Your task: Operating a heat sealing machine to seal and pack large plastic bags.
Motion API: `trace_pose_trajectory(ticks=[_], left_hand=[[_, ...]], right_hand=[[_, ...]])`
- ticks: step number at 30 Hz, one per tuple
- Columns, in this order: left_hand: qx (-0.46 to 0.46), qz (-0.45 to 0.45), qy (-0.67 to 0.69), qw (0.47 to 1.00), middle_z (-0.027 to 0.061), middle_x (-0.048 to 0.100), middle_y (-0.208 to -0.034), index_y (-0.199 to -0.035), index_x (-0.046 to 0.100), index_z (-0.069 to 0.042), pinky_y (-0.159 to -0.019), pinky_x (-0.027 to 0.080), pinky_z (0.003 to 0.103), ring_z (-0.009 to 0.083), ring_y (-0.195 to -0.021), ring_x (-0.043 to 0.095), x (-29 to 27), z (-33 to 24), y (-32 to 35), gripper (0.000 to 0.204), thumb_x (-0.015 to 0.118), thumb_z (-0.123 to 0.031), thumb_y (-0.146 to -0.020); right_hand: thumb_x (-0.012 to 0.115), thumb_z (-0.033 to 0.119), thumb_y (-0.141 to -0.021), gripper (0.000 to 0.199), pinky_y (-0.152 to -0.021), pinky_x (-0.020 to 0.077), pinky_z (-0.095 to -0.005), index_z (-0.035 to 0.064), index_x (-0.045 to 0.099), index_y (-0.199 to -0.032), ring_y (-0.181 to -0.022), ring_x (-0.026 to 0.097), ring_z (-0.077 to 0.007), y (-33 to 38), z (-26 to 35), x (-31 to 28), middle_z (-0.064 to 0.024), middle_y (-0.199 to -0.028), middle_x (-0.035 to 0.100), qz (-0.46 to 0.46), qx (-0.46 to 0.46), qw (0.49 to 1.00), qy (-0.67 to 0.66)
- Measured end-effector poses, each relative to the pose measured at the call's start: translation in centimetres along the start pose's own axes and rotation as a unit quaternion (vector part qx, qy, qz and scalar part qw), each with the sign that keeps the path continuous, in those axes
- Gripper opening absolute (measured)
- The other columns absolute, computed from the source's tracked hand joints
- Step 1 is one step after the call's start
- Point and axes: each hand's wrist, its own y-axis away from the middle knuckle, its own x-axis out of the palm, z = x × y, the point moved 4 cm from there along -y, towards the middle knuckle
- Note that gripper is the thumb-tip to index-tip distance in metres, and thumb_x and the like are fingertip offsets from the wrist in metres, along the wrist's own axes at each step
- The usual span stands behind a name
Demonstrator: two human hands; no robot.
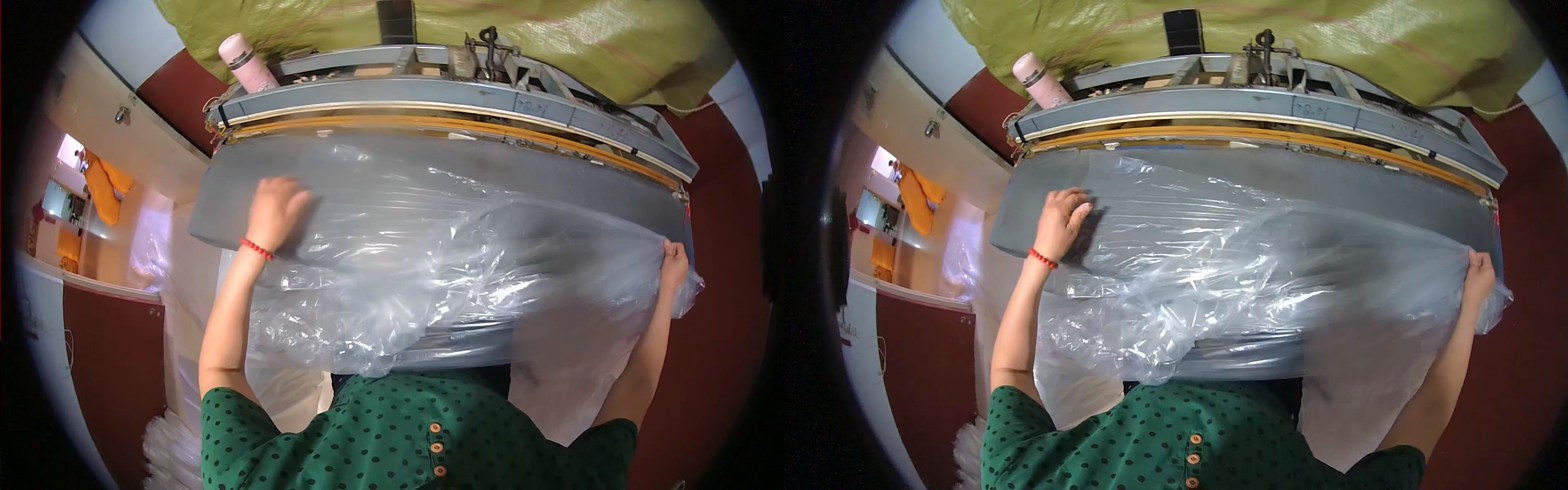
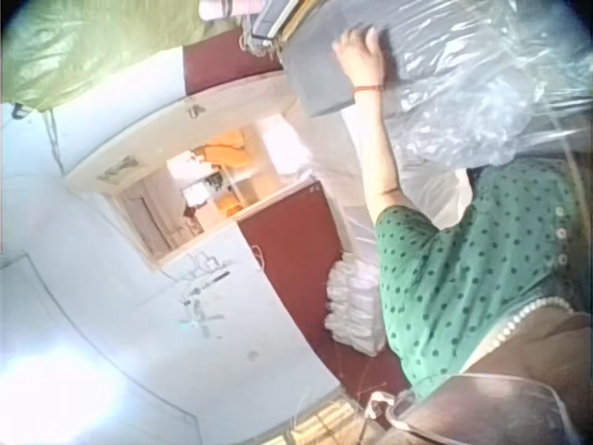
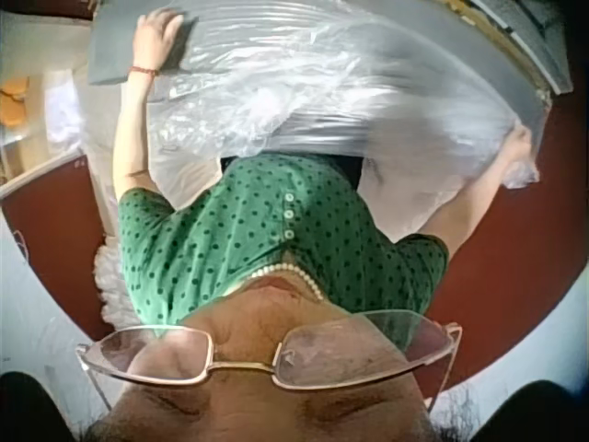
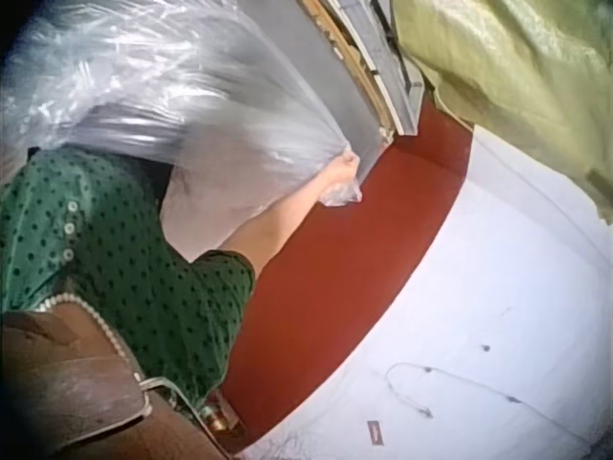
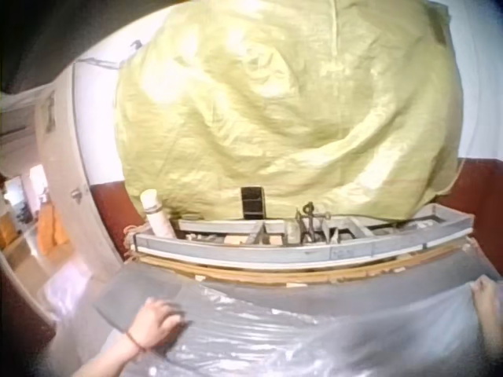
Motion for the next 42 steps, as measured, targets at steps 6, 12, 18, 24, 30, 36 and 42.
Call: trace_pose_trajectory(ticks=[6, 12, 18, 24, 30, 36, 42], left_hand=[[0.073, 0.309, 0.366, 0.874, 0.0015, 0.056, -0.090, -0.092, 0.055, -0.001, -0.071, 0.042, 0.025, 0.0096, -0.084, 0.051, 2.6, -10.5, 2.1, 0.019, 0.061, -0.011, -0.077], [0.028, 0.226, 0.478, 0.849, 0.0000, 0.054, -0.078, -0.087, 0.049, -0.005, -0.071, 0.043, 0.023, 0.0087, -0.074, 0.052, -1.6, -8.6, -1.9, 0.004, 0.051, -0.006, -0.084], [0.358, -0.305, -0.068, 0.880, 0.0089, 0.056, -0.100, -0.092, 0.055, -0.005, -0.086, 0.038, 0.039, 0.0280, -0.102, 0.049, -9.6, -13.6, -0.1, 0.024, 0.060, 0.000, -0.070], [0.166, 0.182, -0.115, 0.963, 0.0122, 0.023, -0.137, -0.129, 0.030, -0.007, -0.098, 0.025, 0.047, 0.0307, -0.128, 0.018, 0.9, -2.3, 1.8, 0.079, 0.063, -0.043, -0.067], [0.091, 0.145, -0.089, 0.981, 0.0159, 0.022, -0.137, -0.130, 0.028, -0.001, -0.100, 0.022, 0.046, 0.0317, -0.128, 0.017, 1.1, 0.9, -0.6, 0.076, 0.053, -0.049, -0.076], [0.120, 0.099, 0.007, 0.988, 0.0180, 0.021, -0.137, -0.131, 0.024, 0.000, -0.101, 0.019, 0.043, 0.0329, -0.128, 0.016, 4.4, 1.6, -3.0, 0.070, 0.048, -0.044, -0.082], [0.161, 0.076, 0.001, 0.984, 0.0122, 0.019, -0.139, -0.133, 0.021, -0.005, -0.100, 0.017, 0.049, 0.0297, -0.129, 0.015, 5.7, 1.5, -6.3, 0.072, 0.045, -0.050, -0.081]], right_hand=[[0.057, 0.028, -0.080, 0.028, -0.054, 0.0392, -0.0341, 0.0015, 0.053, -0.074, -0.055, 0.047, -0.0251, 0.1, -0.3, -0.4, -0.0142, -0.064, 0.053, 0.000, 0.009, 1.000, 0.008], [0.058, 0.028, -0.080, 0.028, -0.053, 0.0385, -0.0338, 0.0014, 0.052, -0.073, -0.054, 0.046, -0.0240, 0.1, -0.3, 0.1, -0.0140, -0.063, 0.052, -0.016, -0.010, 0.999, -0.027], [0.058, 0.027, -0.080, 0.027, -0.053, 0.0383, -0.0327, 0.0010, 0.051, -0.074, -0.053, 0.043, -0.0215, 0.1, -1.6, 0.2, -0.0133, -0.061, 0.050, -0.004, -0.010, 0.999, -0.045], [0.056, 0.027, -0.081, 0.029, -0.053, 0.0372, -0.0315, 0.0007, 0.048, -0.073, -0.054, 0.037, -0.0203, -0.1, -1.2, 0.8, -0.0126, -0.060, 0.045, -0.003, -0.018, 0.998, -0.059], [0.055, 0.027, -0.083, 0.031, -0.053, 0.0356, -0.0301, 0.0005, 0.044, -0.071, -0.055, 0.033, -0.0183, 0.0, -1.5, 0.1, -0.0093, -0.058, 0.036, 0.008, -0.011, 0.998, -0.054], [0.055, 0.027, -0.082, 0.030, -0.052, 0.0348, -0.0288, 0.0009, 0.045, -0.070, -0.055, 0.033, -0.0145, 0.1, -1.4, 0.1, -0.0071, -0.058, 0.036, -0.008, -0.017, 1.000, -0.025], [0.056, 0.025, -0.082, 0.027, -0.055, 0.0335, -0.0242, 0.0014, 0.048, -0.071, -0.059, 0.035, -0.0112, 1.3, -5.7, -1.6, -0.0008, -0.059, 0.038, -0.002, -0.024, 0.996, -0.085]])
